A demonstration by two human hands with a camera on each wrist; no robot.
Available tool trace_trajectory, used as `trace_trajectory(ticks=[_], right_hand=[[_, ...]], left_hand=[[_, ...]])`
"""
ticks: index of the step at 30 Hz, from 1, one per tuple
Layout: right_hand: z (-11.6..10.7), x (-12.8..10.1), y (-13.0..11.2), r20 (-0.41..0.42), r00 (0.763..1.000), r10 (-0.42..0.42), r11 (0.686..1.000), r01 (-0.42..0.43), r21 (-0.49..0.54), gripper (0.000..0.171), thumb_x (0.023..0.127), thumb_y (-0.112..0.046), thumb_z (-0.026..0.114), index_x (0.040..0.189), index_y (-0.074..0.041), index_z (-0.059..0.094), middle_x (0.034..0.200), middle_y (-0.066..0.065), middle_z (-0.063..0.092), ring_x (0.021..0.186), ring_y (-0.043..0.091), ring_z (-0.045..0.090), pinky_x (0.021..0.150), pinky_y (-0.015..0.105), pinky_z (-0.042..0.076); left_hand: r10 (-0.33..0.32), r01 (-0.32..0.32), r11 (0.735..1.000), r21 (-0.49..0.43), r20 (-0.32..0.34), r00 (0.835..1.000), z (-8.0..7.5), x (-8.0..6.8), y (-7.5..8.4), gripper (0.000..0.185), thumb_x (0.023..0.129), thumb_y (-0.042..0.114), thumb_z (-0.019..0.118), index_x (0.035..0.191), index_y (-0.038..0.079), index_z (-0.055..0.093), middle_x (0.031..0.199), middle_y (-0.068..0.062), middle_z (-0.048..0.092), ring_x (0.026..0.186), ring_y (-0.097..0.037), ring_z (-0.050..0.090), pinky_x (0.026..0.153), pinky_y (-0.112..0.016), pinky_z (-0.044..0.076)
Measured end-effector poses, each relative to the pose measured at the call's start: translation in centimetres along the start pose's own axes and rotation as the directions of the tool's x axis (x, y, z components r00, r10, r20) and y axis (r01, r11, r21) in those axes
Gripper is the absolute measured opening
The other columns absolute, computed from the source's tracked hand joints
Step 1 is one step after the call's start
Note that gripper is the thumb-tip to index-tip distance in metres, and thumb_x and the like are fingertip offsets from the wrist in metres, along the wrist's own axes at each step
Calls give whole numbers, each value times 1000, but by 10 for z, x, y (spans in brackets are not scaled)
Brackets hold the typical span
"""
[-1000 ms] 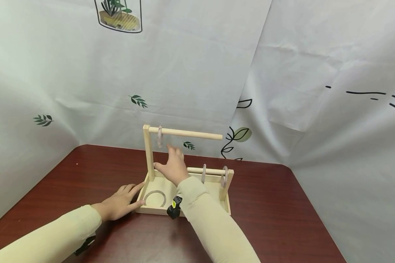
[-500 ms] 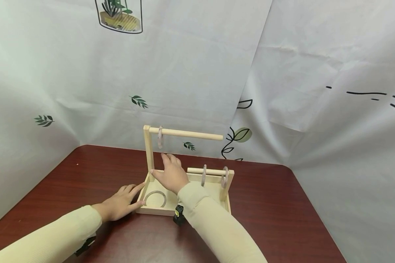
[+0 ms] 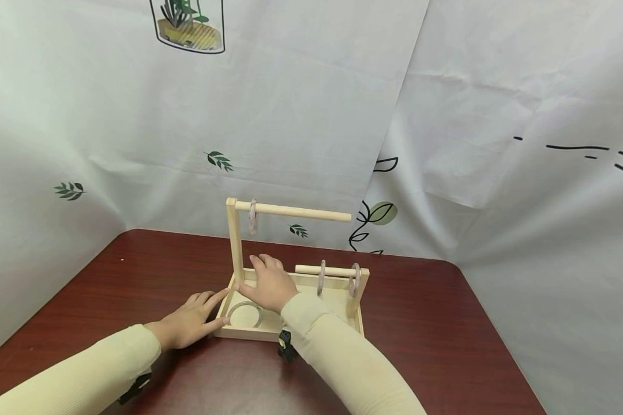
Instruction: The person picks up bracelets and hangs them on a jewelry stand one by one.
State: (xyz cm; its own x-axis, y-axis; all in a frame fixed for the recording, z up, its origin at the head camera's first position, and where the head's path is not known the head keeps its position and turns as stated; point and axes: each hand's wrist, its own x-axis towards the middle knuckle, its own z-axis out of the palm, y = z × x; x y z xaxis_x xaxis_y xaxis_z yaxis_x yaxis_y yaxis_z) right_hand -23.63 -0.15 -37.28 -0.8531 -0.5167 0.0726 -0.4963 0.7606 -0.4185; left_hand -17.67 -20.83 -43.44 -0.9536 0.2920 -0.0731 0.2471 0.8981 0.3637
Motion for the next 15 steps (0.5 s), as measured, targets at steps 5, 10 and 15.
trace_trajectory(ticks=[5, 10, 15], right_hand=[[3, -2, 2, 37, 999, -3, 1000, 3, -17, 76, 90, -49, 62, 150, -11, 35, 152, 13, 34, 140, 31, 31, 105, 48, 37], [6, -2, 5, 59, 998, -19, 999, 21, -32, 77, 88, -48, 64, 149, -11, 36, 152, 12, 35, 140, 30, 33, 106, 46, 37], [10, -3, 9, 83, 996, -31, 998, 35, -48, 77, 87, -48, 65, 149, -11, 38, 151, 13, 35, 140, 30, 32, 107, 46, 36]], left_hand=[[2, -2, 1000, -3, 0, 1000, 0, 0, 0, 73, 95, 57, 47, 151, 12, 32, 140, -25, 40, 130, -48, 35, 102, -63, 31], [14, -14, 1000, -7, -13, 1000, 1, 1, -2, 74, 95, 57, 47, 151, 11, 32, 139, -25, 41, 128, -48, 36, 100, -63, 32], [21, -21, 1000, -6, -30, 999, 2, 2, -4, 74, 95, 59, 46, 151, 13, 31, 137, -24, 42, 128, -47, 37, 98, -63, 34]])
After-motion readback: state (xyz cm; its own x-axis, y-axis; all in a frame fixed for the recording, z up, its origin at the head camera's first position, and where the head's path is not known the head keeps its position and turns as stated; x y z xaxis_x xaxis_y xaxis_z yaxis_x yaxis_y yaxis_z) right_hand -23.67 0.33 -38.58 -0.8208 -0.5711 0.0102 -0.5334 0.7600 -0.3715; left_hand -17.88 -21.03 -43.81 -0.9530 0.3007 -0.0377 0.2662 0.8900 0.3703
